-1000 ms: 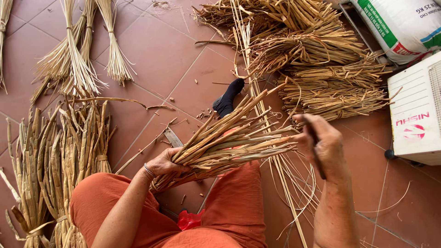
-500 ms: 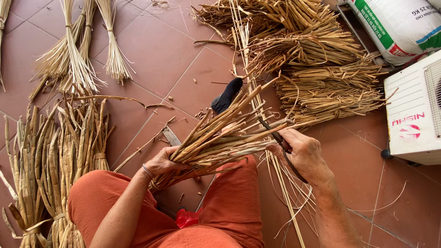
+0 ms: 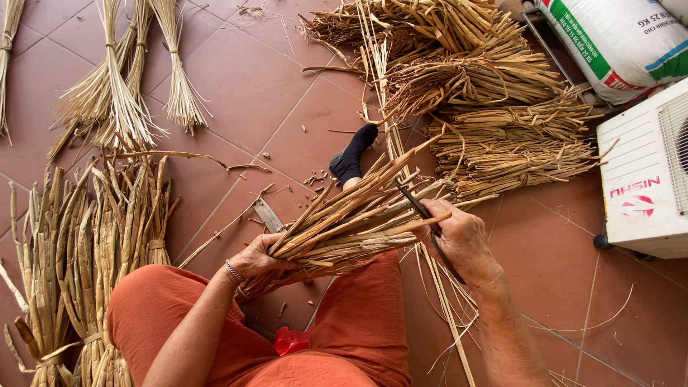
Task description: The person sits on a tiled floor and uses shears to trim the ends of bundles of dried plant stalks. They repeatedly pick up a bundle, cut the stalks to even the ends, and place the trimmed bundle aside. A machete and additional bundles are visible nearby.
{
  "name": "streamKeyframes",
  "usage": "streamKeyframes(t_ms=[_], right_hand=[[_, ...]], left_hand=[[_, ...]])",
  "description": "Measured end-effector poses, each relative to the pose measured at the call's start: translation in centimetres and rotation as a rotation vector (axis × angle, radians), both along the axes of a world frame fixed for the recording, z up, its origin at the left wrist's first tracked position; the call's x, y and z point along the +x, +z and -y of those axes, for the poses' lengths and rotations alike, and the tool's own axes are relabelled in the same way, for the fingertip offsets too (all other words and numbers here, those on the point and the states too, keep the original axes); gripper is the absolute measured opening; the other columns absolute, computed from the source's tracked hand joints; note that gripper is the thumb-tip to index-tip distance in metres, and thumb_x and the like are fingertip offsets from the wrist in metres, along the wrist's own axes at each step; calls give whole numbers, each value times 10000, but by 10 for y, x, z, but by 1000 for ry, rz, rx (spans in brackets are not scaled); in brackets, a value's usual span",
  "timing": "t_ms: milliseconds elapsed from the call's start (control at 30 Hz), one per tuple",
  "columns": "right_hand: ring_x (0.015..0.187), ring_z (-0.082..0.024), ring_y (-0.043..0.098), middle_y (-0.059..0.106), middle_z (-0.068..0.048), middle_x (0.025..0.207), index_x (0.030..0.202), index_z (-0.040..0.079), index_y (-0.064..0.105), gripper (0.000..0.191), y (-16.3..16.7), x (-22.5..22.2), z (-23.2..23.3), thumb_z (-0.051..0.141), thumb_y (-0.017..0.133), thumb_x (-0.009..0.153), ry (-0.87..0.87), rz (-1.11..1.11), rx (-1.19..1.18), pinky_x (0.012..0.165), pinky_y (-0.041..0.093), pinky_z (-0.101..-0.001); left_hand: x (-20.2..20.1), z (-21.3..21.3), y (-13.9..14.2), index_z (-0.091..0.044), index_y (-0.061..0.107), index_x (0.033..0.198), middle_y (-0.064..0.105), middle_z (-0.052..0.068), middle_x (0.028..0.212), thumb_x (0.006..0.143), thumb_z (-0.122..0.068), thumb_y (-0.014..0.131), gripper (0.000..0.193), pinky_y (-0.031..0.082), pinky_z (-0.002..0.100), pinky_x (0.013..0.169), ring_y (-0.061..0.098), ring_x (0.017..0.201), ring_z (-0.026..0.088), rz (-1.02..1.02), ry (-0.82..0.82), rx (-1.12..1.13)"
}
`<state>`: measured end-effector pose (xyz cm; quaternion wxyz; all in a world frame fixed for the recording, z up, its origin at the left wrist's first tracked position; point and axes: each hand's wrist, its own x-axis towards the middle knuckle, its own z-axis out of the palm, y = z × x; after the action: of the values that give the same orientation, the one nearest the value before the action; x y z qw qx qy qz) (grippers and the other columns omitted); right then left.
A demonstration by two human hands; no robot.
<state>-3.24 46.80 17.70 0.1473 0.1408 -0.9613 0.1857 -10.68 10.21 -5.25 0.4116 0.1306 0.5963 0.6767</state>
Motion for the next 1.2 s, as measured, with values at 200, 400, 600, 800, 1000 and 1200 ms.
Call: streamKeyframes(t_ms=[200, 400, 600, 800, 1000, 1200], right_hand=[[658, -242, 722, 753, -140, 896, 1092, -13, 711, 461, -37, 3, -8, 422, 567, 1041, -1, -126, 61, 575, 578, -348], [471, -108, 589, 649, -22, 654, 1057, 43, 737, 506, -53, 7, -22, 490, 504, 1016, -209, -72, -210, 429, 466, -282], [678, -86, 520, 563, 34, 845, 1302, 52, 626, 580, -7, 32, -12, 575, 510, 1081, -218, -254, -601, 565, 445, -239], [733, -236, 603, 571, -72, 820, 1215, 38, 668, 609, 21, 37, 42, 572, 652, 922, -149, -251, 221, 652, 490, -401], [768, -282, 636, 601, -99, 818, 1163, 39, 702, 653, 33, 29, 58, 614, 665, 855, -171, -234, 367, 673, 481, -444], [606, -254, 631, 639, -80, 737, 1092, 22, 714, 597, 21, 30, 46, 587, 641, 911, -134, -197, 387, 585, 492, -415]], left_hand=[[2, 0, 1, -104, 661, 1364, 766, -13, 1147, 801, -7, 842, 599, 585, 260, 886, 668, 980, 55, -67, 8, 38], [6, -1, 6, -172, 620, 1424, 752, 11, 1074, 791, -16, 829, 685, 569, 308, 773, 631, 856, 131, 1, 32, -20], [22, -9, 36, -97, 630, 1387, 745, -1, 1163, 813, 26, 792, 609, 605, 253, 858, 681, 989, 78, -50, 151, 90], [45, -20, 55, -86, 616, 1380, 722, 31, 1142, 805, 49, 762, 608, 621, 296, 784, 680, 946, 135, 93, 268, 233], [44, -18, 40, -119, 651, 1336, 701, 21, 1100, 776, -85, 872, 603, 598, 278, 756, 678, 915, 122, -470, 277, -70], [45, -19, 24, -158, 676, 1310, 725, 37, 1067, 732, -178, 893, 617, 601, 310, 775, 712, 903, 155, -565, 271, -216]])
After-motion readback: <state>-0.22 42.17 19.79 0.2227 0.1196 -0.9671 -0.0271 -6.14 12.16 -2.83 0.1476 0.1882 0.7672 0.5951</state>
